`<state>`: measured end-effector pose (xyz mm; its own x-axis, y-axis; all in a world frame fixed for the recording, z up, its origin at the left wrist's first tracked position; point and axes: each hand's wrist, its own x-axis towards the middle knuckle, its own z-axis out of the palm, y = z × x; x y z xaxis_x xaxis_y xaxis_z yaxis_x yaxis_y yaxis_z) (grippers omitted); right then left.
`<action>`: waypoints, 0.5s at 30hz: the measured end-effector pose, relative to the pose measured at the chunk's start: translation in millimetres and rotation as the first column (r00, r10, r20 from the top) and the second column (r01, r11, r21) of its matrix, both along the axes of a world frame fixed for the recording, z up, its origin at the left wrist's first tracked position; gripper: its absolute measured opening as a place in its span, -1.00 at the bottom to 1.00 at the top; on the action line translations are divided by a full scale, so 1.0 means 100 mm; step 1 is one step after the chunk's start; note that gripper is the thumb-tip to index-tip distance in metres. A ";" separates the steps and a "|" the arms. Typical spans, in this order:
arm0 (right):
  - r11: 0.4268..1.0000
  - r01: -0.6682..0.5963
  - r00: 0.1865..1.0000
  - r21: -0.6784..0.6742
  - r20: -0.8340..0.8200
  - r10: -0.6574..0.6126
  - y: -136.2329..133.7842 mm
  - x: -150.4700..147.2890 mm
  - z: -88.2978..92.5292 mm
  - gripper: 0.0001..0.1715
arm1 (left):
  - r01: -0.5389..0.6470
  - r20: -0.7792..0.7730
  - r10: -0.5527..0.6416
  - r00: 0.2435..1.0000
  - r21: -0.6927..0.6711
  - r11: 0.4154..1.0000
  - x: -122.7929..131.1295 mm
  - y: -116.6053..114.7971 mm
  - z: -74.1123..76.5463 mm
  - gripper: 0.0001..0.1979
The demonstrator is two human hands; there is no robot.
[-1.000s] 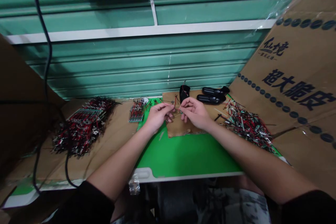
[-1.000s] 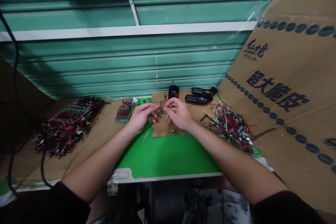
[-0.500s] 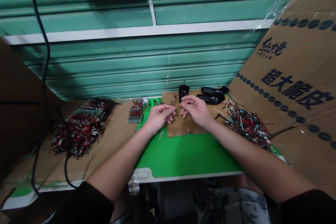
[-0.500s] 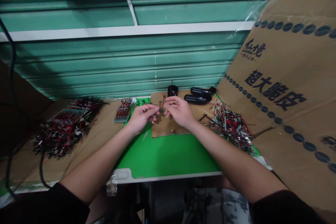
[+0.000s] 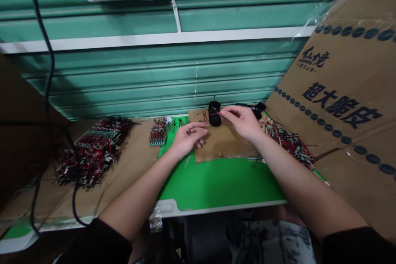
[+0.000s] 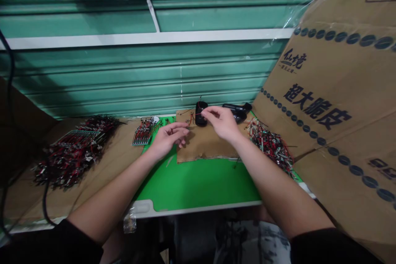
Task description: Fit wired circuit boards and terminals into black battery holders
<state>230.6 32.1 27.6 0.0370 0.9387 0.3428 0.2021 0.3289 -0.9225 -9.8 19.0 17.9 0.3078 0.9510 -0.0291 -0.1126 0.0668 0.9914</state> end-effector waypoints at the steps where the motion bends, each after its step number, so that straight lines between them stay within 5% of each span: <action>1: 0.998 0.054 0.997 0.032 0.060 -0.056 0.03 0.10 0.04 -0.55 | 0.000 -0.007 0.000 1.000 0.004 1.000 0.00 0.00 -0.01 -0.39; 10: 0.910 0.332 0.935 -0.250 0.216 -0.282 0.21 0.97 0.17 -0.69 | 0.023 -0.131 -0.019 0.991 0.026 0.999 0.02 0.02 -0.10 -0.64; 15: 0.869 0.451 0.826 -0.204 0.464 -0.320 0.25 1.22 0.11 -0.66 | 0.032 -0.142 -0.028 0.989 0.026 0.999 0.03 0.00 -0.08 -0.67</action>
